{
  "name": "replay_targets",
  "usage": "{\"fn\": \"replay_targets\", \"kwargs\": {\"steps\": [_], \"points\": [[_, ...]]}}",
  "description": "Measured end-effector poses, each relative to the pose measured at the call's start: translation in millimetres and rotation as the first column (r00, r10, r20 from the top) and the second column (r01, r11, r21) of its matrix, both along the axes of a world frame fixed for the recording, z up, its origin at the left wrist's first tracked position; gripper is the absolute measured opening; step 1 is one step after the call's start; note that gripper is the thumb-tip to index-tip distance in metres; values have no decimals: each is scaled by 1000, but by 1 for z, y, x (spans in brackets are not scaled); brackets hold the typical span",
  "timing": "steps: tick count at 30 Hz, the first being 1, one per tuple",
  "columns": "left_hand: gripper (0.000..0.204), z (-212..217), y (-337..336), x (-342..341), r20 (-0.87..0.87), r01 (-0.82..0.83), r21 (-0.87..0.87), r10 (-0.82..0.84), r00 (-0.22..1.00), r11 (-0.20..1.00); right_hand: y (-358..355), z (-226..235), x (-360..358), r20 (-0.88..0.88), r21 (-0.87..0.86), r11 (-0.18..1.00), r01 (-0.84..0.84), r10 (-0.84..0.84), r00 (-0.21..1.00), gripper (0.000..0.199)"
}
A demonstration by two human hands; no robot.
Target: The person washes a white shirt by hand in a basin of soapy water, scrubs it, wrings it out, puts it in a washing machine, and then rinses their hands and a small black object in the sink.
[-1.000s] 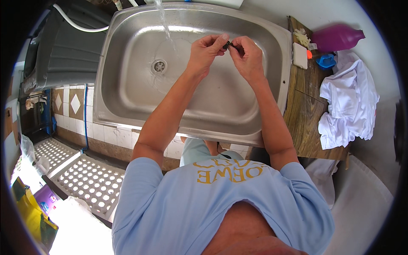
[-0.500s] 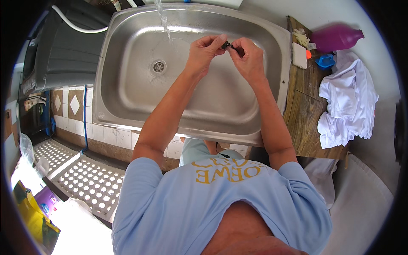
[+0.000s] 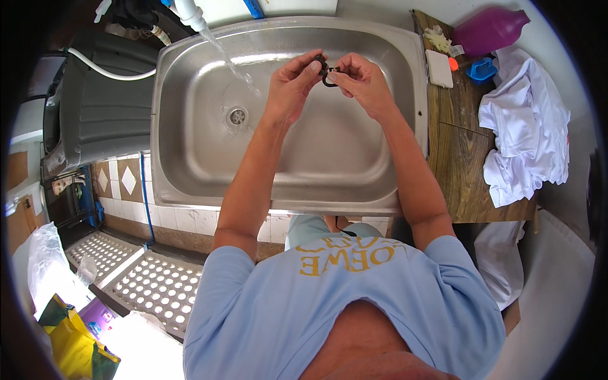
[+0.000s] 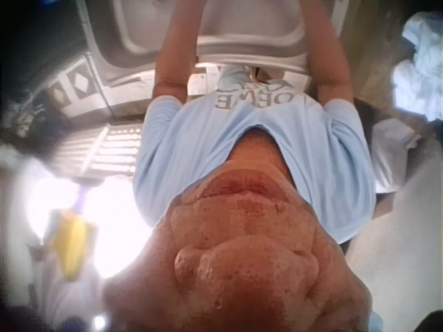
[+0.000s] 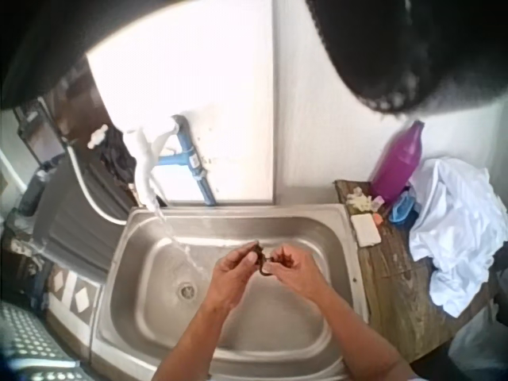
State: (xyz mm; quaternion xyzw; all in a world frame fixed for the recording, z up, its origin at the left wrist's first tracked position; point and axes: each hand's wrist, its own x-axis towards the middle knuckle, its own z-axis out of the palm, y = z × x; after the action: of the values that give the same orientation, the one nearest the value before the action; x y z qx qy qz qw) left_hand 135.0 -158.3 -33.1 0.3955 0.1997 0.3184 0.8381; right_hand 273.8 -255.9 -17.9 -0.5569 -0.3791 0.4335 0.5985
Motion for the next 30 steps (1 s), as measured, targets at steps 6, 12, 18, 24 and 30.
{"fn": "replay_targets", "kwargs": {"steps": [6,12,18,24,30], "points": [[27,3,-2,-2,34,64,9,-64,997,998,-1,7,0,-161,-22,996,-84,79,984,15],[29,10,-3,-4,78,127,42,-130,988,991,-3,7,3,-251,-59,994,-96,79,965,16],[31,10,-2,-5,59,140,79,-145,988,987,-2,7,2,-279,-94,992,-82,53,959,15],[32,9,3,-10,-22,180,196,-179,984,964,-2,8,-1,-233,-96,995,-18,-5,972,15],[34,6,0,-8,-24,157,280,-157,987,947,0,3,-2,-203,-73,997,36,-50,978,14]]}}
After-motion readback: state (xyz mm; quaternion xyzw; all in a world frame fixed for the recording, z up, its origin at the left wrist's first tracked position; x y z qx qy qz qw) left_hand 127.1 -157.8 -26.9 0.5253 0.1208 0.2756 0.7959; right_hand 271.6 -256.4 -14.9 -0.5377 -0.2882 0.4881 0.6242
